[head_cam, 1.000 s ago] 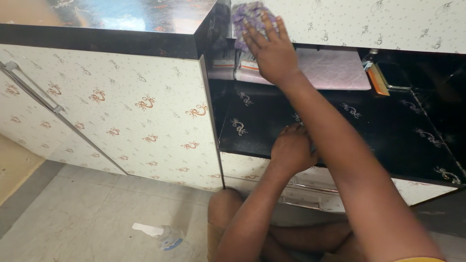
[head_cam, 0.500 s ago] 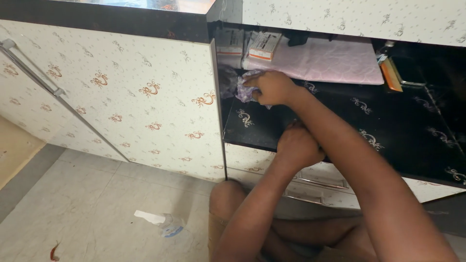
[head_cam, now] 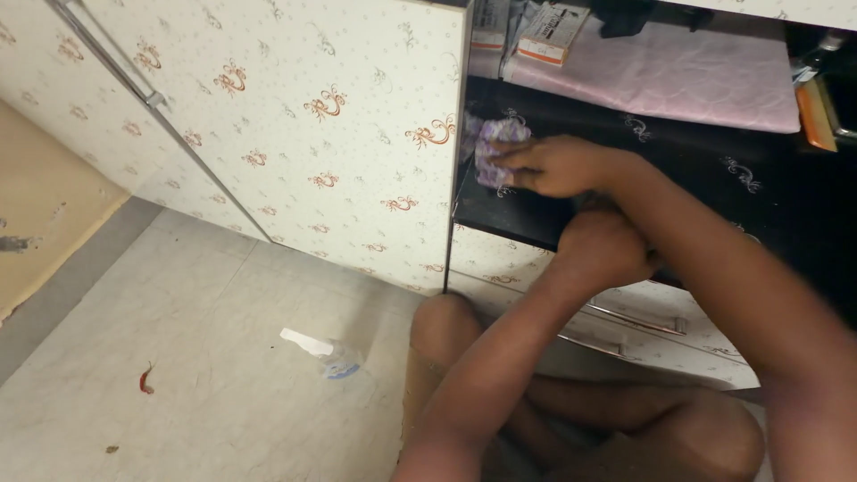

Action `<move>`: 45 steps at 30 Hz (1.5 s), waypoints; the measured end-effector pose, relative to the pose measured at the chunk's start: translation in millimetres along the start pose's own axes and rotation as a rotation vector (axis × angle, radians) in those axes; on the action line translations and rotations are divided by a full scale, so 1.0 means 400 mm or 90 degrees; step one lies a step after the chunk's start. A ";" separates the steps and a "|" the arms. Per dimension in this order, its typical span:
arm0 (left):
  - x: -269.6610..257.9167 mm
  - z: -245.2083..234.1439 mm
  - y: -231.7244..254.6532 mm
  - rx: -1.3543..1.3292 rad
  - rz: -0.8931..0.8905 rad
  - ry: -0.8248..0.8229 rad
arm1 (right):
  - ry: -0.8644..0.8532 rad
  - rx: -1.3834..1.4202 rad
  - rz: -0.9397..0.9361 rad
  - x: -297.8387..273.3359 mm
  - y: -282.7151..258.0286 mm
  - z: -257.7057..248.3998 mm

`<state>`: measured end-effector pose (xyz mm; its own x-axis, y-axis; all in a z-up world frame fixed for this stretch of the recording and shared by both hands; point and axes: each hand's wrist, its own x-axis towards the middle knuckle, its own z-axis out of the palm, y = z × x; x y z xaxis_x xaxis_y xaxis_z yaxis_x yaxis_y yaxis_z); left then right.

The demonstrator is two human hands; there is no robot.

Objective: The person sits on the floor and wipes the exterior surfaces of a white and black cabinet using a purple cloth. They clean the top, sides, and front panels, including the drawer handles.

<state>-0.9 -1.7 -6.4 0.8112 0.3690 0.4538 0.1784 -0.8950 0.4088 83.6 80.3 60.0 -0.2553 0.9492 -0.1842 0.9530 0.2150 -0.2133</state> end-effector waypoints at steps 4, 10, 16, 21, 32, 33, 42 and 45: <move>-0.002 0.018 -0.006 -0.082 -0.007 0.062 | -0.048 0.028 -0.161 -0.055 -0.063 -0.006; 0.006 0.042 -0.009 0.009 0.046 0.049 | -0.001 0.060 -0.194 -0.100 -0.127 0.004; -0.052 0.039 -0.007 0.073 0.152 0.207 | 0.181 -0.246 -0.079 -0.144 -0.223 0.095; -0.194 0.030 -0.019 -0.133 0.113 0.240 | 0.259 -0.249 -0.008 -0.188 -0.243 0.136; -0.451 0.052 -0.194 -0.037 -0.125 0.469 | 0.427 -0.193 0.101 -0.410 -0.162 0.225; -0.463 0.065 -0.207 -0.027 -0.142 0.468 | 0.445 -0.205 0.106 -0.420 -0.159 0.240; -0.469 0.196 -0.236 0.016 -0.141 0.451 | 0.512 -0.233 0.063 -0.348 -0.178 0.283; -0.476 0.206 -0.242 0.011 -0.148 0.432 | 0.496 -0.217 0.039 -0.294 -0.208 0.279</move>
<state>-126.8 -5.9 -197.7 0.2274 0.6195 0.7514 0.3179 -0.7765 0.5440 16.1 -75.1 -7.6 -0.1361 0.8218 0.5533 0.9903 0.0974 0.0990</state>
